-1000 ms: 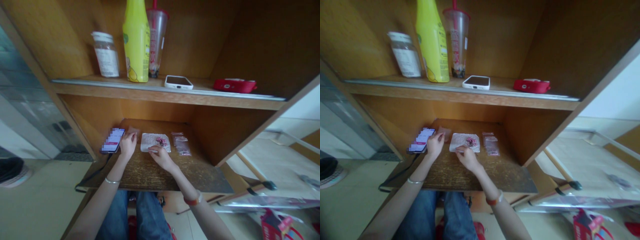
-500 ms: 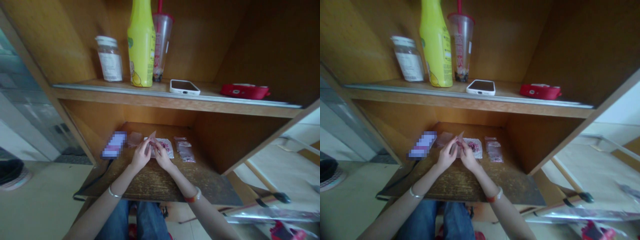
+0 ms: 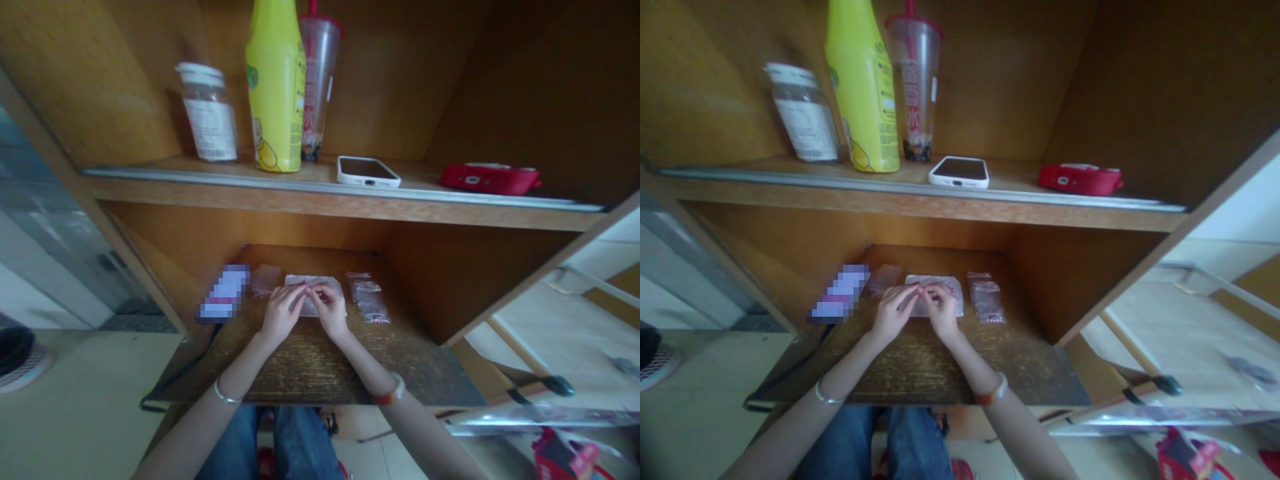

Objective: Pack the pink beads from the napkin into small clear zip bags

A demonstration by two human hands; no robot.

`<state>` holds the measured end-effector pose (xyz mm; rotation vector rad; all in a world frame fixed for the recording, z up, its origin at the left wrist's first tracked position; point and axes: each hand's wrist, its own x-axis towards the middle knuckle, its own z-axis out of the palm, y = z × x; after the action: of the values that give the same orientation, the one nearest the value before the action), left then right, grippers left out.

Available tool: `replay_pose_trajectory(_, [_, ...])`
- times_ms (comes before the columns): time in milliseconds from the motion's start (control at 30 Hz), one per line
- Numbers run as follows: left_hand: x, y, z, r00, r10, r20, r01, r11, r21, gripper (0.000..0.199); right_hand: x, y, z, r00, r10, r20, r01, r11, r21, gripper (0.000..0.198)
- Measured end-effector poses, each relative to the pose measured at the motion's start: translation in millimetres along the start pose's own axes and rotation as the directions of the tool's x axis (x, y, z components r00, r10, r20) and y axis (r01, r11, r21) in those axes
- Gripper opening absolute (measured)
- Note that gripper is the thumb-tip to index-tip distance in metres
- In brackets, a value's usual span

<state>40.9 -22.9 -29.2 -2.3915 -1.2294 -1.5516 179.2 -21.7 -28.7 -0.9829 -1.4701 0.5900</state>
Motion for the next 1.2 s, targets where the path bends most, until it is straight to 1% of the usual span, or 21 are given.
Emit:
replay_pose_trajectory(67, [0.2, -0.9, -0.5, 1.000, -0.006, 0.009, 0.006, 1.000, 0.000, 0.020, 0.1, -1.4, 0.4, 0.998, -0.041, 0.040, 0.042, 0.998, -0.040, 0.017])
replay_pose_trajectory(167, [0.7, -1.2, -2.0, 1.000, -0.014, 0.007, 0.014, 1.000, 0.002, 0.020, -0.4, -1.7, 0.9, 0.993, -0.071, 0.097, 0.079, 0.993, -0.083, 0.019])
replay_pose_trajectory(233, [1.1, -0.3, -3.0, 1.000, -0.005, 0.007, 0.005, 1.000, -0.002, 0.019, -0.7, -1.7, 0.4, 0.993, -0.074, 0.092, 0.083, 0.992, -0.091, 0.018])
replay_pose_trajectory(333, [2.0, 2.9, -4.3, 1.000, 0.007, -0.002, -0.007, 1.000, -0.006, 0.017, -0.9, -3.2, -1.4, 0.997, -0.054, 0.051, 0.058, 0.995, -0.080, 0.019])
replay_pose_trajectory(433, [2.8, 6.5, -5.5, 1.000, -0.006, 0.025, 0.006, 1.000, 0.007, 0.015, -1.0, -5.5, -3.0, 0.999, -0.038, 0.031, 0.040, 0.996, -0.085, 0.020])
replay_pose_trajectory(533, [3.0, 7.8, -6.0, 0.998, -0.022, 0.056, 0.021, 1.000, 0.019, 0.012, -1.3, -5.7, -2.6, 0.998, -0.048, 0.048, 0.052, 0.994, -0.092, 0.020])
replay_pose_trajectory(633, [2.2, 6.0, -5.6, 0.997, -0.035, 0.063, 0.034, 0.999, 0.022, 0.014, -1.8, -3.3, -0.9, 0.993, -0.060, 0.099, 0.069, 0.994, -0.090, 0.019])
replay_pose_trajectory(700, [1.5, 3.9, -5.2, 0.993, -0.055, 0.108, 0.051, 0.998, 0.039, 0.014, -2.2, -1.6, 0.1, 0.988, -0.062, 0.144, 0.077, 0.992, -0.103, 0.019])
replay_pose_trajectory(800, [0.8, 1.3, -4.7, 0.974, -0.078, 0.211, 0.061, 0.995, 0.082, 0.016, -3.1, -0.8, 0.4, 0.977, -0.056, 0.206, 0.085, 0.987, -0.135, 0.020])
replay_pose_trajectory(867, [0.4, 0.8, -4.2, 0.965, -0.065, 0.255, 0.033, 0.991, 0.127, 0.018, -3.5, -1.3, 0.3, 0.973, -0.050, 0.225, 0.086, 0.984, -0.155, 0.021])
replay_pose_trajectory(933, [-0.1, 1.5, -3.2, 0.962, -0.052, 0.269, 0.003, 0.984, 0.176, 0.019, -3.6, -1.9, 0.3, 0.973, -0.052, 0.226, 0.093, 0.980, -0.177, 0.021])
replay_pose_trajectory(1067, [-1.2, 4.6, 0.0, 0.964, -0.061, 0.258, -0.002, 0.971, 0.238, 0.017, -3.7, -1.2, 1.3, 0.971, -0.064, 0.232, 0.128, 0.954, -0.272, 0.020])
replay_pose_trajectory(1133, [-1.6, 4.7, 1.6, 0.964, -0.068, 0.258, -0.003, 0.965, 0.263, 0.016, -4.0, -0.6, 1.7, 0.971, -0.070, 0.227, 0.150, 0.922, -0.357, 0.018])
replay_pose_trajectory(1200, [-1.5, 2.5, 2.2, 0.966, -0.100, 0.238, 0.026, 0.955, 0.297, 0.015, -4.6, -0.9, 1.7, 0.973, -0.077, 0.218, 0.169, 0.880, -0.444, 0.015])
